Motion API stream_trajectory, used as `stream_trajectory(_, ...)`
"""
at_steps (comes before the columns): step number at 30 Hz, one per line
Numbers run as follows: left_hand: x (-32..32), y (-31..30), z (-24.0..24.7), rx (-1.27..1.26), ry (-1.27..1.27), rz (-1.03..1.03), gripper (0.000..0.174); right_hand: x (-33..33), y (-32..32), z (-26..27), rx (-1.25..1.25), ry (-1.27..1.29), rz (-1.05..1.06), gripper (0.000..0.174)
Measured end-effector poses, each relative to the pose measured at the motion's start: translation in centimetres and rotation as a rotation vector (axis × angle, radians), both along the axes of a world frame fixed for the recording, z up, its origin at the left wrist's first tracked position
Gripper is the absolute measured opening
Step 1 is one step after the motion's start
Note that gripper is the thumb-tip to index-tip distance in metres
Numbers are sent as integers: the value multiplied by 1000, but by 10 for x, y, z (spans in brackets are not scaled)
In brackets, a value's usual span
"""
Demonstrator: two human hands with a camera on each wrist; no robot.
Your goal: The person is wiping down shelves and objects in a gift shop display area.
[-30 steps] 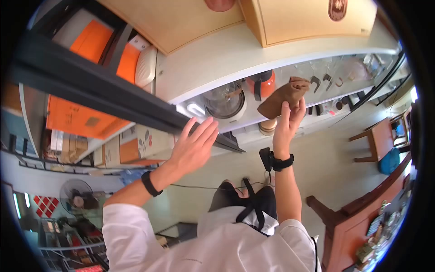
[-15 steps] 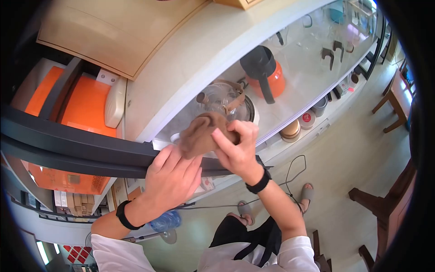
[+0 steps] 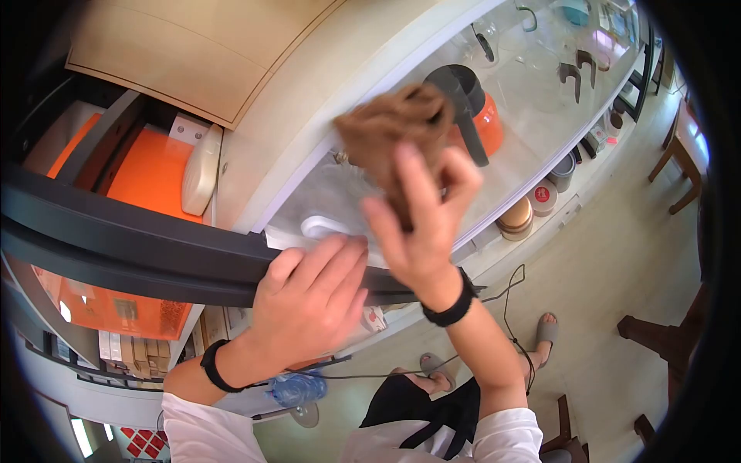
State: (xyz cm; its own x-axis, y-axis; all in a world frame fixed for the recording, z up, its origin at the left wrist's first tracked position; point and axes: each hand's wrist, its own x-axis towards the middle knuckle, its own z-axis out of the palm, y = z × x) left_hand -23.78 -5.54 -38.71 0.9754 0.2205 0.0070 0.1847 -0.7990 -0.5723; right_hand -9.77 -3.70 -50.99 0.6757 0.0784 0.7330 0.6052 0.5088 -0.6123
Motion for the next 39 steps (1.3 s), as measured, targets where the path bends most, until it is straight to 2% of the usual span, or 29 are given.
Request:
stream_trajectory(1, -1, 1, -1, 3, -4, -6, 40, -9, 1, -6, 42, -42, 62, 59)
stream_trajectory(4, -3, 4, -2, -6, -6, -42, 38, -7, 4, -25, 4, -72, 64, 48)
stream_trajectory(5, -3, 4, -2, -15, -13, -50, 37, 2, 6, -28, -8, -26, 4, 43)
stream_trajectory(8, -6, 4, -4, -34, -35, -65, 37, 49, 7, -26, 21, 147, -141, 43)
stream_trajectory(11, -7, 2, -2, -63, -19, -46, 37, 79, 5, -18, -26, 397, -189, 35)
stream_trajectory(15, -6, -1, 5, -125, 29, 16, 44, 39, 12, -4, 30, 190, -209, 43)
stream_trajectory(19, -10, 1, 3, -71, 74, 17, 44, -15, -3, -4, 65, -75, 80, 44)
stream_trajectory(22, -11, 1, 2, -55, 68, -3, 41, 2, -5, -23, 1, -282, 28, 43)
stream_trajectory(23, -10, 1, 2, -61, 62, -9, 40, 12, -1, -30, 11, -267, -31, 46)
stream_trajectory(27, -10, 0, 3, -47, 77, -23, 39, 55, -1, -39, -2, 179, -65, 45)
stream_trajectory(29, -10, 1, 4, -36, 75, -40, 39, 58, -1, -32, 89, 461, 21, 42)
stream_trajectory(32, -10, 1, 2, -59, 57, -35, 40, 30, -3, -35, -7, 192, -81, 40)
stream_trajectory(33, -9, 1, 2, -62, 60, -28, 41, 15, -9, -35, -32, 64, -66, 44)
stream_trajectory(35, -9, 0, 2, -62, 67, -19, 42, -13, -16, -54, -66, -65, 95, 46)
stream_trajectory(37, -10, -1, 3, -55, 91, -22, 42, -15, -20, -75, -97, -152, 106, 48)
stream_trajectory(39, -8, -1, 4, -53, 77, -43, 41, 5, -25, -98, -191, -182, -6, 49)
